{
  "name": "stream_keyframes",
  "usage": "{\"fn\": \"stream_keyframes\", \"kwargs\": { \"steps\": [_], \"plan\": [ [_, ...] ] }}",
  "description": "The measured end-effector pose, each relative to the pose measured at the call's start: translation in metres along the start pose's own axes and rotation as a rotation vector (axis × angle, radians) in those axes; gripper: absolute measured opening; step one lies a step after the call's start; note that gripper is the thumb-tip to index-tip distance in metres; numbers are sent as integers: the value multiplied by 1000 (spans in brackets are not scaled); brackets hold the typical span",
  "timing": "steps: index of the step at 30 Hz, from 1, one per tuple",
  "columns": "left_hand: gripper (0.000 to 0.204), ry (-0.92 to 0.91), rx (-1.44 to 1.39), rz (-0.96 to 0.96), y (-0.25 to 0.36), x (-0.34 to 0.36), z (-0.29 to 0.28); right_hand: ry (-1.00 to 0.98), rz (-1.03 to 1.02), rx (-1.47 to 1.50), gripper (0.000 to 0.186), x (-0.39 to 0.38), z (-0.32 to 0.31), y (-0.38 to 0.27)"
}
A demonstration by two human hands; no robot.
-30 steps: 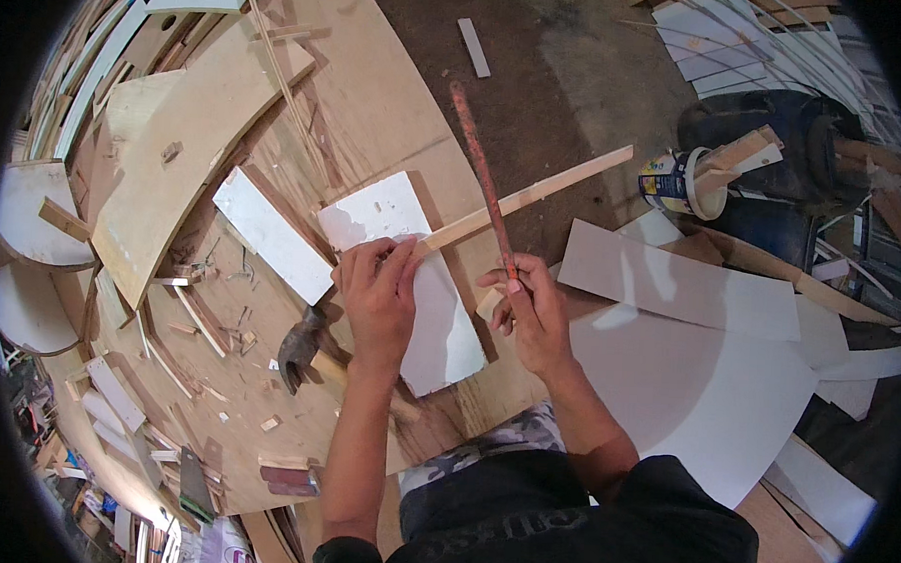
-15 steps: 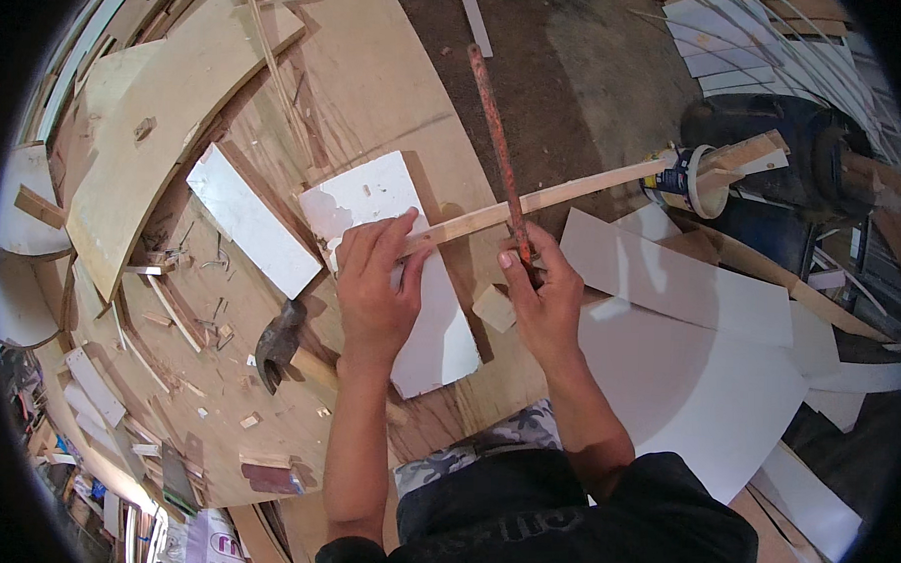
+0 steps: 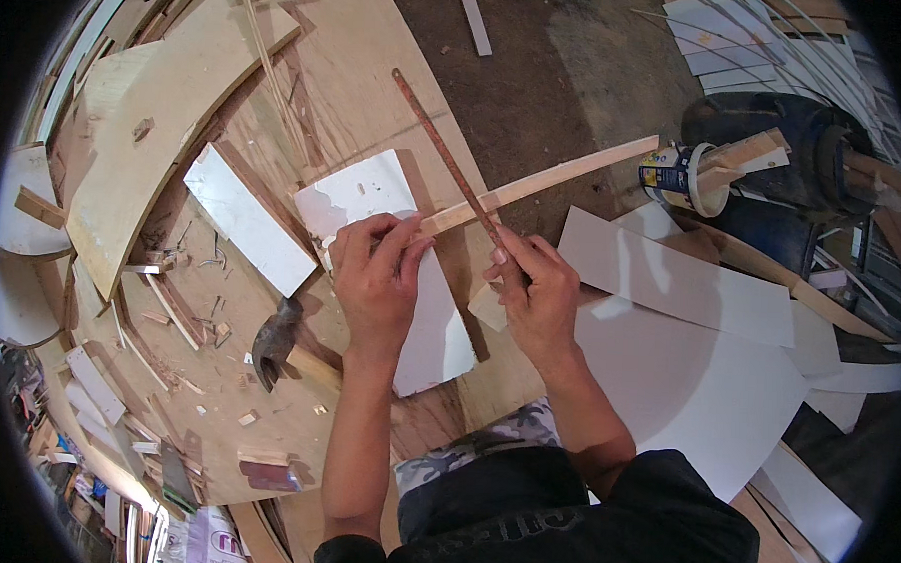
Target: The person builds a birdhouse by assembling pre-cut wooden pieces, using a hammer to drive nails into the joints, and a hand saw to trim a wooden strip.
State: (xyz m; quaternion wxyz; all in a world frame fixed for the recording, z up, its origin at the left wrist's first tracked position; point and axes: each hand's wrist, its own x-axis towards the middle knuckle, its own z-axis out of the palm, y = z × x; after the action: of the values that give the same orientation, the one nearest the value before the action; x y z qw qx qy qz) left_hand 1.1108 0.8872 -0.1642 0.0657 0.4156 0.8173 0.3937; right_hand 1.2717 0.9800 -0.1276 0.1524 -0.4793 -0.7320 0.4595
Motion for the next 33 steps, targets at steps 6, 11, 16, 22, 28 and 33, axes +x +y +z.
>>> {"fn": "stream_keyframes", "kwargs": {
  "steps": [6,11,16,22,28,33],
  "plan": [
    [32,-20,-16,19,0,0,-1,-16,33,-33,34,-4,-3,-2],
    [34,-34,33,54,0,4,0,-18,52,-43,37,-8,9,-2],
    [35,-56,119,44,3,5,3,18,-34,-168,33,-6,10,-6],
    [34,-69,137,27,3,6,5,37,-23,-171,28,-3,8,-17],
    [34,-67,176,10,8,9,6,60,-41,-172,27,-4,9,-13],
    [31,-32,151,36,3,6,9,81,-27,-184,29,-9,13,-9]
  ]
}}
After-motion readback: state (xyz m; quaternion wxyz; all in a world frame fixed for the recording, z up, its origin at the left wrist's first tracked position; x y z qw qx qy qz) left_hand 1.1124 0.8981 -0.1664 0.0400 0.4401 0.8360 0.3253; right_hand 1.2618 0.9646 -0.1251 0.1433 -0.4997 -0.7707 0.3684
